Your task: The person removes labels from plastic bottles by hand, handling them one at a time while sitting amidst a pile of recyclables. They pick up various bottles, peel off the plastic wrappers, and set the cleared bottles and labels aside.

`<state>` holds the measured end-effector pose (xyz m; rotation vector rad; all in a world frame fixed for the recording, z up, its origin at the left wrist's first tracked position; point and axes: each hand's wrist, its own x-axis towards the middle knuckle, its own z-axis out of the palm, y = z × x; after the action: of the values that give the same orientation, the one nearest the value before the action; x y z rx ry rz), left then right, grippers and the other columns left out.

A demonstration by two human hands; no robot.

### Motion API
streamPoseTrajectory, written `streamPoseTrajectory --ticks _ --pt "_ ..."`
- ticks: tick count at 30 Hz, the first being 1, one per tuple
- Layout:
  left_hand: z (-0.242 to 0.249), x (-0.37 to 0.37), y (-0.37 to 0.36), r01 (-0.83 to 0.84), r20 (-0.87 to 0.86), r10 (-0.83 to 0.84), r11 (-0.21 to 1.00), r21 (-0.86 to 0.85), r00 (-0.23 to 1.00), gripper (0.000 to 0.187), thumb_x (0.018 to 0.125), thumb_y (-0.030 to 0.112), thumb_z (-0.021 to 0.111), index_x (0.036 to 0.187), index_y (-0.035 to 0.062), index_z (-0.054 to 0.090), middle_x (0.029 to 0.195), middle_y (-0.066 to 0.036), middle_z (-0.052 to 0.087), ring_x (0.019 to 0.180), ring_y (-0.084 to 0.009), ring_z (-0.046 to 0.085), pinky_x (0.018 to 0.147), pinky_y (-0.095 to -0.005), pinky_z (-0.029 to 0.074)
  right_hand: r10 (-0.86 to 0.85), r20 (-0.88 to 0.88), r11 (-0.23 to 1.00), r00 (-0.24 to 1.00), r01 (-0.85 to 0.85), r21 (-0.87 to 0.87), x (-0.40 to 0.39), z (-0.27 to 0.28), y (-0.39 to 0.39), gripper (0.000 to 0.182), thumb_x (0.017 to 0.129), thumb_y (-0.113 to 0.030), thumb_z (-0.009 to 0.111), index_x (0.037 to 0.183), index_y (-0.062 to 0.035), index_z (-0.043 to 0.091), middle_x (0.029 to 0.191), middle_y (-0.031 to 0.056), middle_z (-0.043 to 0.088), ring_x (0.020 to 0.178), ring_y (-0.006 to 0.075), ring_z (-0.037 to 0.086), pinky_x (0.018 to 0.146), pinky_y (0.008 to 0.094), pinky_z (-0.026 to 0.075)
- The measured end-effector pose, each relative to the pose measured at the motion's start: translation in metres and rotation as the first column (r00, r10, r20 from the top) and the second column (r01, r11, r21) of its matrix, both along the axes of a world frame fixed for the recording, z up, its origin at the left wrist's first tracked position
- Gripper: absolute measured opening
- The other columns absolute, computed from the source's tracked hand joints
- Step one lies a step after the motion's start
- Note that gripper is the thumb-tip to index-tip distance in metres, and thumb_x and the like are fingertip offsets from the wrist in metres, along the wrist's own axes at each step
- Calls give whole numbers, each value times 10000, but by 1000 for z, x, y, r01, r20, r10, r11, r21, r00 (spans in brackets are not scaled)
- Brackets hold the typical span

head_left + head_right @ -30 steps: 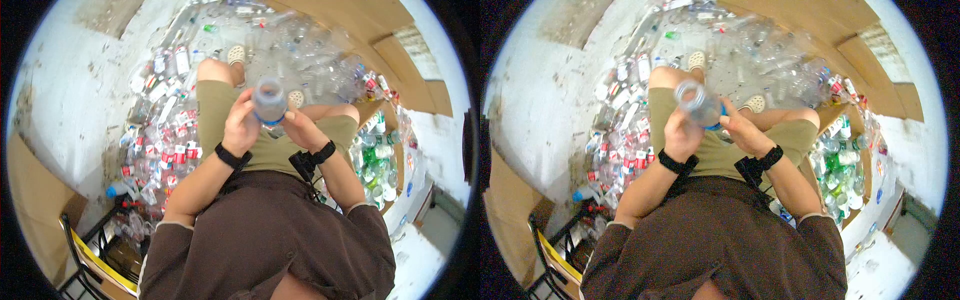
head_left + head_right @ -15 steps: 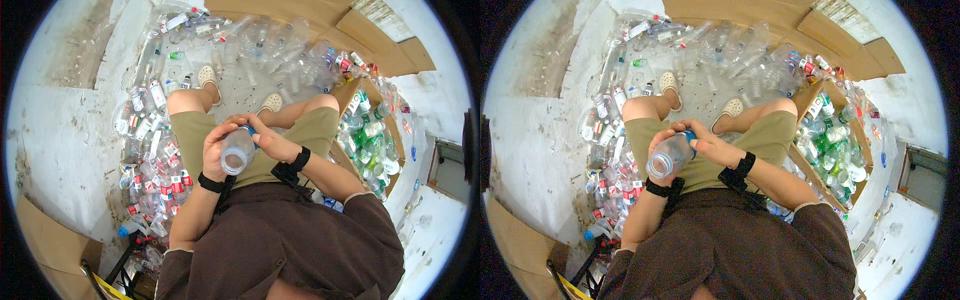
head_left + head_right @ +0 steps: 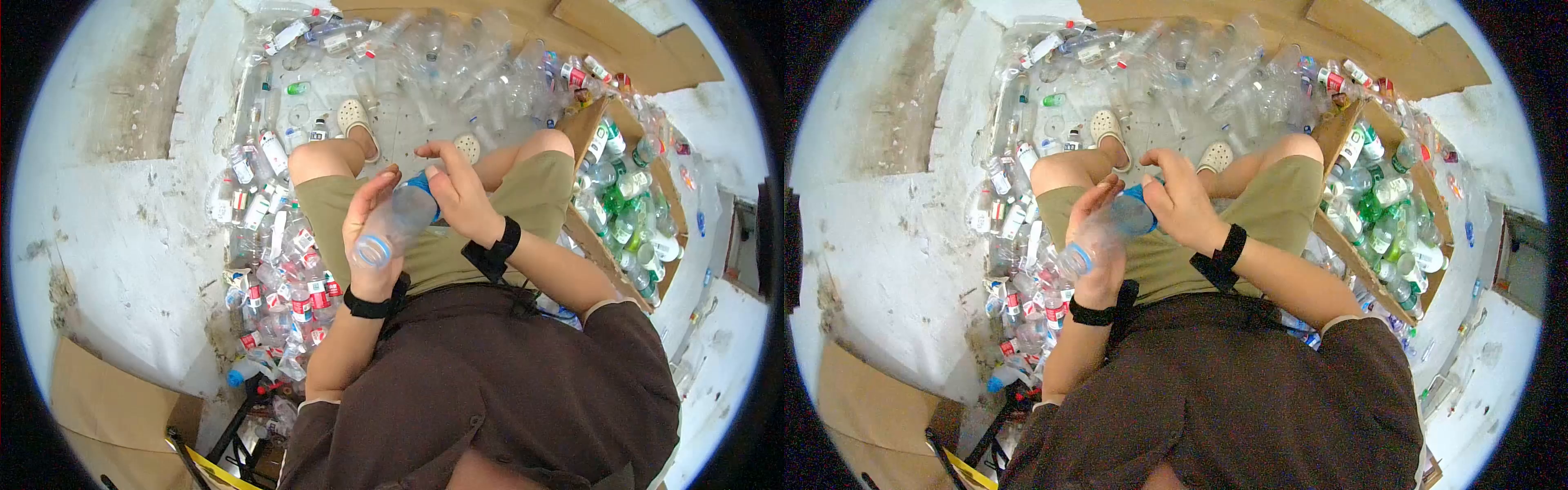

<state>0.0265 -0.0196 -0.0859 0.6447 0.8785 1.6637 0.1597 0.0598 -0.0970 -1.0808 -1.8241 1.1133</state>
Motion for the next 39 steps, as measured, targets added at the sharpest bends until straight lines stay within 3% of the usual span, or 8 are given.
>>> streamPoseTrajectory --ticks 5,7,13,25,29,32,35,39 --pt "13 9 -10 131 -52 -126 984 119 991 447 853 140 577 1269 116 412 1434 -157 302 1330 -291 290 1075 -452 283 -54 -101 997 993 49 -52 -4 9 1 253 845 -145 486 1047 5 511 1003 173 552 966 345 504 856 395 392" --pt "7 18 -12 -5 -220 28 995 102 975 541 811 212 669 1264 166 377 1452 -175 236 1346 -321 243 1075 -476 265 -82 -89 996 993 78 -46 -6 18 -2 248 843 -143 494 1045 0 512 998 168 552 954 341 505 845 395 393" --pt "7 -5 -4 63 -661 173 946 318 730 706 646 269 832 1198 150 408 1345 -220 314 1286 -389 321 1039 -484 312 -67 -46 984 997 73 161 4 35 -1 187 818 -135 552 966 -21 543 933 135 555 895 303 510 787 373 405" --pt "16 -6 0 108 -701 224 912 397 677 560 676 106 773 1127 147 443 1297 -178 400 1244 -406 382 1013 -518 348 124 -70 978 990 -134 -162 21 67 -12 173 794 -150 642 870 -14 566 759 114 566 655 220 574 604 320 466" --pt "7 -16 2 167 -735 240 886 433 634 621 687 222 797 1172 151 415 1300 -200 417 1257 -415 369 1046 -522 296 206 -58 963 977 -213 -167 23 69 -5 164 819 -106 629 915 3 553 741 56 550 634 105 525 580 258 432" --pt "9 -19 0 263 -783 187 874 408 594 623 685 214 796 1177 153 418 1267 -195 456 1246 -418 383 1044 -524 298 266 -28 918 964 -262 -297 27 72 3 146 813 -93 619 894 4 547 711 66 543 626 118 530 581 267 433" --pt "14 -14 -1 279 -795 147 886 371 589 576 638 37 748 1127 113 452 1218 -178 507 1225 -415 412 1013 -543 327 358 104 933 928 -350 -87 30 68 8 119 798 -72 608 868 0 545 688 74 529 615 129 525 569 276 429" --pt "16 6 -1 60 -531 113 953 298 840 525 698 75 715 1145 73 439 1168 -175 528 1182 -355 461 1013 -506 333 277 -6 956 961 -276 -103 25 61 0 94 780 -49 594 848 -7 544 679 73 512 606 126 512 552 277 419"
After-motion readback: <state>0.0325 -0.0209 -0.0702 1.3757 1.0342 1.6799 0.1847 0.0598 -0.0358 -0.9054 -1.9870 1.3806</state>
